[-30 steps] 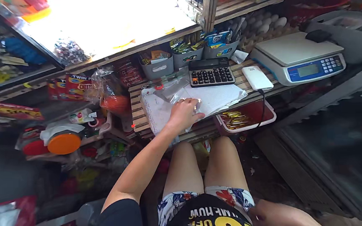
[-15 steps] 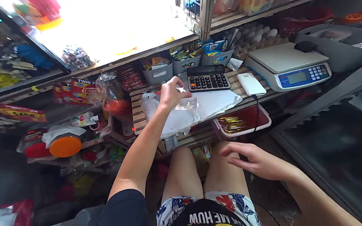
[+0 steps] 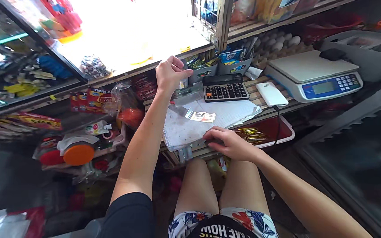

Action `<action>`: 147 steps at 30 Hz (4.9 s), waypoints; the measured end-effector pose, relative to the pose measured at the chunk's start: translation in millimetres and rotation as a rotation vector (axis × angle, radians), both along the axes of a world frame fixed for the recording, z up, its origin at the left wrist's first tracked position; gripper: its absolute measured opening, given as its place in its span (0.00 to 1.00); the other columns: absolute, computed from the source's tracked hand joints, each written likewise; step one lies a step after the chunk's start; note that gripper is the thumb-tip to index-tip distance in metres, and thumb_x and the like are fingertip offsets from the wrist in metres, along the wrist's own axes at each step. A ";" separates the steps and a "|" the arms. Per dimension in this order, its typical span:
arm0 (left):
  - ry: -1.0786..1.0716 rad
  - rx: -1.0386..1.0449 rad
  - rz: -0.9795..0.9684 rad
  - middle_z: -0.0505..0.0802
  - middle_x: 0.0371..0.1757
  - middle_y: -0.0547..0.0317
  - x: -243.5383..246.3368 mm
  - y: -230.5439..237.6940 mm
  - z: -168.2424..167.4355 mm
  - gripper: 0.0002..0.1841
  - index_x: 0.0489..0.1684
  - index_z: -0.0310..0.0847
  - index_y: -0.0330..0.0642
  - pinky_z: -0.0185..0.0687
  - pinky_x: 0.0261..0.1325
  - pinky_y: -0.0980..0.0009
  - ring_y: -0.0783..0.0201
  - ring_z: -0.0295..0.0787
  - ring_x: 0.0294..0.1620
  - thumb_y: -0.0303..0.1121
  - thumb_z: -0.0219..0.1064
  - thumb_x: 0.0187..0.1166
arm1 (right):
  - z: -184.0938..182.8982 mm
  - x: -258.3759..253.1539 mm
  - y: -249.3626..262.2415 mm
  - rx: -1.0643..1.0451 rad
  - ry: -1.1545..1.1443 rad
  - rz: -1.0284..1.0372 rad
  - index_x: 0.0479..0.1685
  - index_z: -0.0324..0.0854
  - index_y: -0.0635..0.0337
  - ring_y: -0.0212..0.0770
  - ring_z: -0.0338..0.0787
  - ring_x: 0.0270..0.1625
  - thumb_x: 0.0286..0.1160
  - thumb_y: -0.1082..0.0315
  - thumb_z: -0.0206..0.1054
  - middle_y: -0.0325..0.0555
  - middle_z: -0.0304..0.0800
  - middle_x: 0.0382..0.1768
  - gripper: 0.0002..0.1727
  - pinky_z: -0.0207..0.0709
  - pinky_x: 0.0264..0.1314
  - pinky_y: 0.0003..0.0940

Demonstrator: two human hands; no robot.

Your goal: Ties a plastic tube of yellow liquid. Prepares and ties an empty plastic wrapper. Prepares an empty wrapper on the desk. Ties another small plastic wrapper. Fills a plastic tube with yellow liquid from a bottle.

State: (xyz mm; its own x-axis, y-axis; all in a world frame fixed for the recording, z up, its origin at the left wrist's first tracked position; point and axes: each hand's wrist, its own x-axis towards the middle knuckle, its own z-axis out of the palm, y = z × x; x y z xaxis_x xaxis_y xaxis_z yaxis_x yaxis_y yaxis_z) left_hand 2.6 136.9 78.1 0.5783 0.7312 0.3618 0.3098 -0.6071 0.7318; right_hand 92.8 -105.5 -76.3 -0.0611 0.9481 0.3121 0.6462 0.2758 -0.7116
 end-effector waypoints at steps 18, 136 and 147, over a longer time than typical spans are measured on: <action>-0.017 -0.566 -0.253 0.88 0.41 0.57 17.0 -13.0 -67.6 0.11 0.49 0.81 0.38 0.78 0.42 0.70 0.67 0.81 0.38 0.24 0.75 0.73 | -8.3 -8.0 -2.8 0.015 0.064 -0.047 0.62 0.85 0.61 0.39 0.88 0.64 0.82 0.66 0.65 0.50 0.87 0.62 0.15 0.83 0.69 0.37; -0.364 -0.580 -0.412 0.94 0.38 0.53 -93.3 -210.8 -139.4 0.18 0.60 0.75 0.29 0.93 0.44 0.67 0.63 0.94 0.37 0.20 0.72 0.74 | 5.7 -56.7 -54.0 0.218 1.106 -0.513 0.31 0.89 0.57 0.28 0.89 0.36 0.66 0.74 0.78 0.37 0.92 0.31 0.04 0.85 0.44 0.23; -0.181 0.152 -0.282 0.93 0.53 0.47 -22.5 -84.3 -25.9 0.16 0.63 0.81 0.30 0.89 0.59 0.62 0.60 0.92 0.53 0.29 0.69 0.80 | 49.2 8.5 -65.3 0.451 1.053 -0.461 0.48 0.91 0.49 0.34 0.95 0.43 0.78 0.71 0.60 0.36 0.96 0.42 0.13 0.91 0.52 0.31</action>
